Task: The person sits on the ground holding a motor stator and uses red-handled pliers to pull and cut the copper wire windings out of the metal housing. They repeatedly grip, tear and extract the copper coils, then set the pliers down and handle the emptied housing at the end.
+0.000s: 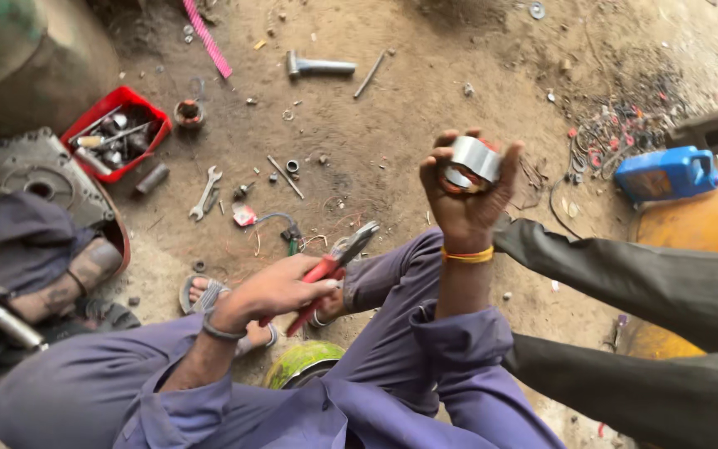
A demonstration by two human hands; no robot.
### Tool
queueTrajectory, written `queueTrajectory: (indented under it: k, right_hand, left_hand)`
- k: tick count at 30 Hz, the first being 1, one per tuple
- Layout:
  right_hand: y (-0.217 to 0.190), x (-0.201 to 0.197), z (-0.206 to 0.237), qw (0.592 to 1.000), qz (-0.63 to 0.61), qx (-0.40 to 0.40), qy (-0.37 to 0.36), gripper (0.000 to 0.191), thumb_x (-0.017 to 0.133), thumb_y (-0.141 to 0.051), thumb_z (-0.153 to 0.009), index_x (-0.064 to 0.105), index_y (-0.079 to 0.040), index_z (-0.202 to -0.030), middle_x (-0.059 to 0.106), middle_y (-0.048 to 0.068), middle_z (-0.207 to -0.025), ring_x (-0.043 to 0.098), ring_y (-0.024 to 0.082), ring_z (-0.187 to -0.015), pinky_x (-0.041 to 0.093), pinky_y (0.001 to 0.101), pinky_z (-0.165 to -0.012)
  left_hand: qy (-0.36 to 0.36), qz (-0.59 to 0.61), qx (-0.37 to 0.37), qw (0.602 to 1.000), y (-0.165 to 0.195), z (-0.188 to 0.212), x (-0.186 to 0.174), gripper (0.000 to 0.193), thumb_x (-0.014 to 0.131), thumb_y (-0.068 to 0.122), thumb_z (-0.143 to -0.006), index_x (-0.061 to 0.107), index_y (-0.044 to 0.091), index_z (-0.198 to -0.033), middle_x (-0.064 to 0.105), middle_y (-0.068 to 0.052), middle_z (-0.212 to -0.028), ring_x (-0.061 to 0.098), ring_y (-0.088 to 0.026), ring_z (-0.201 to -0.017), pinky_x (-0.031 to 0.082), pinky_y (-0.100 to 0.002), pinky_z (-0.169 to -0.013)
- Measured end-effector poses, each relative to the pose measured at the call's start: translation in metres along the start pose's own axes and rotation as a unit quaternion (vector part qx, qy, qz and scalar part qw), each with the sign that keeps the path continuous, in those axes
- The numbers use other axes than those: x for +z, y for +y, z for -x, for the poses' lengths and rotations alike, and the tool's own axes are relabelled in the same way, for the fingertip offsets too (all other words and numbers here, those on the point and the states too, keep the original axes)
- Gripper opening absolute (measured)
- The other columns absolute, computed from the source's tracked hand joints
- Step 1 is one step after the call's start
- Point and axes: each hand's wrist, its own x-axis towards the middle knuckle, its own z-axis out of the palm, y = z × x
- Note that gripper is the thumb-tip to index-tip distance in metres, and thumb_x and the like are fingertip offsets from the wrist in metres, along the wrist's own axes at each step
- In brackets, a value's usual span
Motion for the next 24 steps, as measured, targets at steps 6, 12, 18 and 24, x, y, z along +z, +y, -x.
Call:
queueTrajectory:
  k: [6,12,18,24]
  right_hand:
    - [0.058,-0.050,-0.017,0.987,-0.009,0.057,0.153,0.048,0.067,-0.051,-0.097,0.068,-0.005,-0.110,0.067,0.018,-0.116,0.068,0.032,-0.105,0.056,0.0496,-0.100]
    - [0.086,-0.062,-0.017,0.964,0.060,0.074,0.247,0.058,0.063,-0.055,-0.094,0.069,0.001,-0.110,0.071,0.019,-0.106,0.070,0.033,-0.098,0.059,0.0500,-0.093]
    - [0.091,-0.061,-0.017,0.962,0.105,0.034,0.249,0.043,0.066,-0.048,-0.096,0.068,-0.005,-0.106,0.072,0.019,-0.105,0.071,0.034,-0.094,0.060,0.0521,-0.090]
    - [0.088,-0.061,-0.011,0.959,0.214,-0.017,0.183,0.030,0.065,-0.032,-0.094,0.066,-0.006,-0.109,0.068,0.021,-0.113,0.072,0.036,-0.097,0.060,0.0528,-0.090]
  left_hand:
    - [0.125,-0.031,0.037,0.991,0.007,-0.008,0.024,0.025,0.061,0.022,-0.096,0.069,0.002,-0.109,0.075,-0.007,-0.086,0.072,-0.017,-0.080,0.058,-0.033,-0.075]
    - [0.231,-0.162,-0.001,0.959,0.003,-0.020,0.018,0.034,0.063,0.035,-0.095,0.067,0.006,-0.112,0.075,-0.013,-0.088,0.074,-0.029,-0.084,0.055,-0.043,-0.077]
    - [0.215,-0.148,-0.004,0.965,0.006,-0.018,0.017,0.036,0.061,0.036,-0.096,0.064,0.006,-0.114,0.075,-0.012,-0.086,0.075,-0.027,-0.082,0.056,-0.042,-0.075]
    - [0.190,-0.141,-0.039,0.971,0.014,-0.007,0.019,0.035,0.062,0.038,-0.097,0.068,0.004,-0.106,0.075,-0.008,-0.084,0.074,-0.022,-0.077,0.057,-0.039,-0.071]
